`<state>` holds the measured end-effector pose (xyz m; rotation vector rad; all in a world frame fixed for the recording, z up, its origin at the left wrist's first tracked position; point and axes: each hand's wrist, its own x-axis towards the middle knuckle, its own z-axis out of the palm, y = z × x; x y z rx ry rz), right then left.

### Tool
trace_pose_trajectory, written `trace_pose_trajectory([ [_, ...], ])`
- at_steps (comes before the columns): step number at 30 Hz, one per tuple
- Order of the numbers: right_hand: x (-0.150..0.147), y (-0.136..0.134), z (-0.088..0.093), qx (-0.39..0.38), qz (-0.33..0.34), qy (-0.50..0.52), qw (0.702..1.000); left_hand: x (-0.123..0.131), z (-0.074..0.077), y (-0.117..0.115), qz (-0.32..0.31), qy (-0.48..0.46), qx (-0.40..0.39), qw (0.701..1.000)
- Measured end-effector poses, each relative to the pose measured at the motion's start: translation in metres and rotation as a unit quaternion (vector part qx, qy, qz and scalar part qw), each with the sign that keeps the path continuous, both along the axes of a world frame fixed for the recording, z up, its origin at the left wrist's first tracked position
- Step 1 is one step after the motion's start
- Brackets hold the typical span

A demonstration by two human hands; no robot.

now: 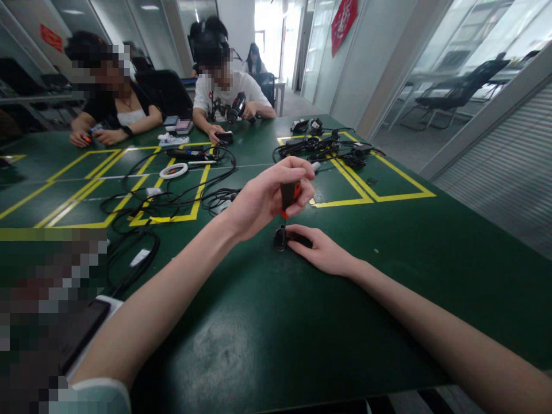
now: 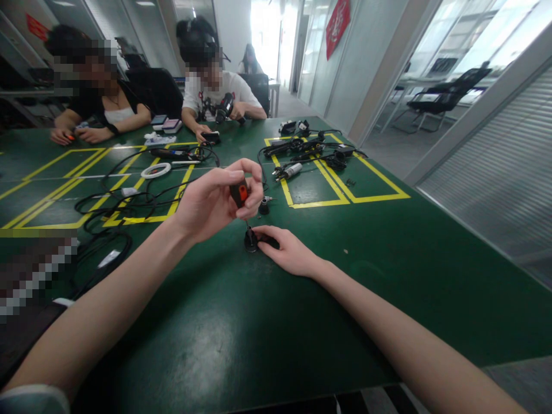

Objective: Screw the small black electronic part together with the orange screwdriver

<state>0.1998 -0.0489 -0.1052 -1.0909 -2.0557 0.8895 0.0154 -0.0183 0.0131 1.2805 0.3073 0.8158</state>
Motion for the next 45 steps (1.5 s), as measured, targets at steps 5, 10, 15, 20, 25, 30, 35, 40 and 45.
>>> trace_pose_trajectory([
  [5, 0.0008, 0.0005, -0.0021, 0.006, -0.003, -0.002, 1.000, -0.0011, -0.0018, 0.0019, -0.007, -0.003, 0.006, 1.000],
  [10, 0.0006, 0.0006, -0.0037, 0.005, -0.006, 0.006, 1.000, 0.0001, -0.0021, 0.0001, -0.003, -0.002, 0.004, 1.000],
  [15, 0.0004, 0.0002, -0.0021, 0.004, -0.006, 0.005, 1.000, 0.0002, -0.0003, -0.0005, 0.001, 0.002, 0.002, 1.000],
  [20, 0.0003, 0.0006, -0.0035, 0.005, -0.011, 0.006, 1.000, -0.0018, -0.0018, 0.0019, 0.009, 0.013, 0.008, 1.000],
  [25, 0.0000, 0.0009, -0.0034, 0.001, -0.003, 0.005, 1.000, -0.0002, -0.0026, 0.0009, -0.002, 0.001, 0.007, 1.000],
  [30, 0.0004, 0.0008, -0.0029, 0.003, -0.003, 0.007, 1.000, 0.0012, -0.0001, -0.0009, -0.003, -0.002, -0.003, 1.000],
  [35, 0.0006, 0.0007, -0.0038, 0.001, -0.007, 0.008, 1.000, -0.0017, -0.0012, 0.0017, -0.001, 0.008, 0.005, 1.000],
  [40, 0.0005, 0.0005, -0.0025, 0.003, -0.004, 0.003, 1.000, -0.0012, -0.0025, 0.0013, 0.003, 0.008, 0.016, 1.000],
  [45, -0.0001, 0.0003, -0.0022, 0.004, -0.005, 0.006, 1.000, 0.0011, -0.0007, -0.0023, 0.014, -0.001, 0.004, 1.000],
])
